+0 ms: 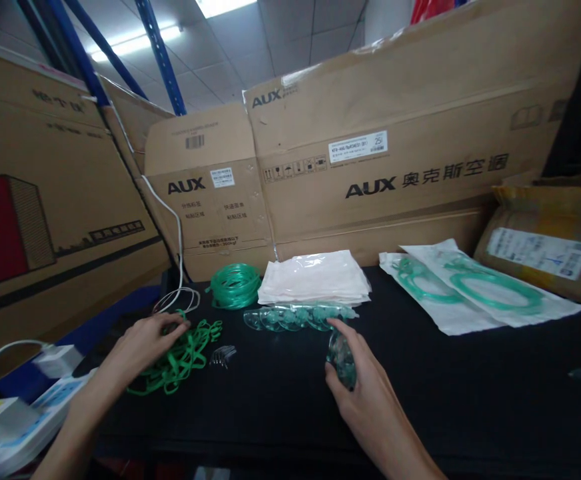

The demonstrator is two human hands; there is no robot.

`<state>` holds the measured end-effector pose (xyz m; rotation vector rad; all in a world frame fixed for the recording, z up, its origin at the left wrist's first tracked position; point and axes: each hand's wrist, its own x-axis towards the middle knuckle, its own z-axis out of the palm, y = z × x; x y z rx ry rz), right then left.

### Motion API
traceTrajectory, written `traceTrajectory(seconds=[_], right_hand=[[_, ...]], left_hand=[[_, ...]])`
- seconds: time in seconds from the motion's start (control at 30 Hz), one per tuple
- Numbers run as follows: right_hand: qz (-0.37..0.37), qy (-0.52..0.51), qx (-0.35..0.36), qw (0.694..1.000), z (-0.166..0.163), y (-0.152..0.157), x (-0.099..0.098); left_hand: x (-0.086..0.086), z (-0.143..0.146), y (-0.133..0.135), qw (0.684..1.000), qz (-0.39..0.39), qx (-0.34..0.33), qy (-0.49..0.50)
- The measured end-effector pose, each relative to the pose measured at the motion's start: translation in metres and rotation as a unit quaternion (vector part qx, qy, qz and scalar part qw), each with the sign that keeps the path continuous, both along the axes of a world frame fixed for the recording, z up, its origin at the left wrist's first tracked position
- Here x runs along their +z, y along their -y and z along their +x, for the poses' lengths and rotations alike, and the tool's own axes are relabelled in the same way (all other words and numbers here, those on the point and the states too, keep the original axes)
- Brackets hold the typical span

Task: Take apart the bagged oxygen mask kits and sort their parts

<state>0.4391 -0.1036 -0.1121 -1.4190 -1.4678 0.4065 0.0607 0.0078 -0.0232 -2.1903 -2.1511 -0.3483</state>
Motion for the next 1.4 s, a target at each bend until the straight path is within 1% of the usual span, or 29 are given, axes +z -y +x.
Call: traceTrajectory(seconds=[0.1, 0.17, 0.2, 0.23, 0.3, 0.37, 0.4, 0.43, 0.5, 0.57, 0.63, 0.7, 0.77, 0.8, 0.87, 0.93, 1.0, 1.1, 1.2, 1.3, 1.4], right_hand=[[0.0, 0.005, -0.002, 1.0, -0.002, 0.001, 0.001], [0.002, 0.001, -0.007, 1.0, -0.004, 0.003, 0.002], [0.003, -0.003, -0.01, 1.0, -0.005, 0.003, 0.003], [0.001, -0.007, -0.012, 1.0, -0.005, 0.003, 0.004], [-0.005, -0.017, -0.01, 1.0, -0.007, 0.004, 0.005], [-0.009, -0.025, -0.008, 1.0, -0.007, 0.004, 0.006], [-0.009, -0.027, -0.006, 1.0, -0.007, 0.004, 0.006], [-0.009, -0.027, -0.005, 1.0, -0.007, 0.004, 0.006], [-0.013, -0.024, -0.005, 1.0, -0.007, 0.005, 0.007], [-0.019, -0.019, -0.002, 1.0, -0.007, 0.006, 0.009], [-0.013, -0.014, 0.006, 1.0, -0.007, 0.008, 0.011], [0.003, -0.008, 0.026, 1.0, -0.007, 0.009, 0.013], [0.015, -0.002, 0.051, 0.999, -0.007, 0.009, 0.015], [0.019, 0.0, 0.06, 0.998, -0.006, 0.009, 0.015], [0.023, -0.002, 0.071, 0.997, -0.006, 0.008, 0.014], [0.021, -0.012, 0.077, 0.997, -0.006, 0.007, 0.011], [0.013, -0.026, 0.083, 0.996, -0.006, 0.006, 0.008], [0.005, -0.04, 0.083, 0.996, -0.007, 0.006, 0.006], [0.001, -0.055, 0.099, 0.994, -0.006, 0.008, 0.009], [-0.022, -0.113, 0.158, 0.981, 0.0, 0.01, 0.018], [-0.07, -0.157, 0.209, 0.963, 0.014, 0.006, 0.031]], left_hand=[[-0.008, -0.004, 0.0, 0.999, -0.011, 0.008, -0.033], [-0.008, 0.0, 0.006, 0.999, 0.019, 0.023, -0.036], [-0.007, 0.003, 0.009, 0.998, 0.043, 0.019, -0.033], [-0.007, 0.008, 0.011, 0.997, 0.069, 0.002, -0.028], [-0.009, 0.018, 0.014, 0.993, 0.101, -0.068, -0.009], [-0.014, 0.027, 0.011, 0.985, 0.089, -0.15, 0.01], [-0.018, 0.029, 0.008, 0.981, 0.071, -0.182, 0.014], [-0.021, 0.03, 0.004, 0.978, 0.053, -0.2, 0.014], [-0.026, 0.03, -0.005, 0.978, 0.031, -0.206, 0.008], [-0.026, 0.033, -0.009, 0.979, 0.055, -0.198, 0.015], [-0.02, 0.044, -0.003, 0.973, 0.111, -0.198, 0.051], [-0.01, 0.067, 0.014, 0.959, 0.148, -0.214, 0.114], [-0.003, 0.1, 0.038, 0.942, 0.095, -0.255, 0.196], [0.0, 0.118, 0.049, 0.93, 0.045, -0.283, 0.229], [0.0, 0.153, 0.065, 0.901, -0.028, -0.331, 0.28], [-0.005, 0.181, 0.071, 0.877, -0.077, -0.359, 0.31], [-0.012, 0.2, 0.07, 0.863, -0.099, -0.368, 0.331], [-0.023, 0.21, 0.062, 0.858, -0.099, -0.368, 0.344], [-0.028, 0.208, 0.058, 0.854, -0.095, -0.365, 0.358], [-0.026, 0.204, 0.057, 0.846, -0.083, -0.375, 0.369], [-0.02, 0.209, 0.053, 0.843, -0.043, -0.402, 0.355]])
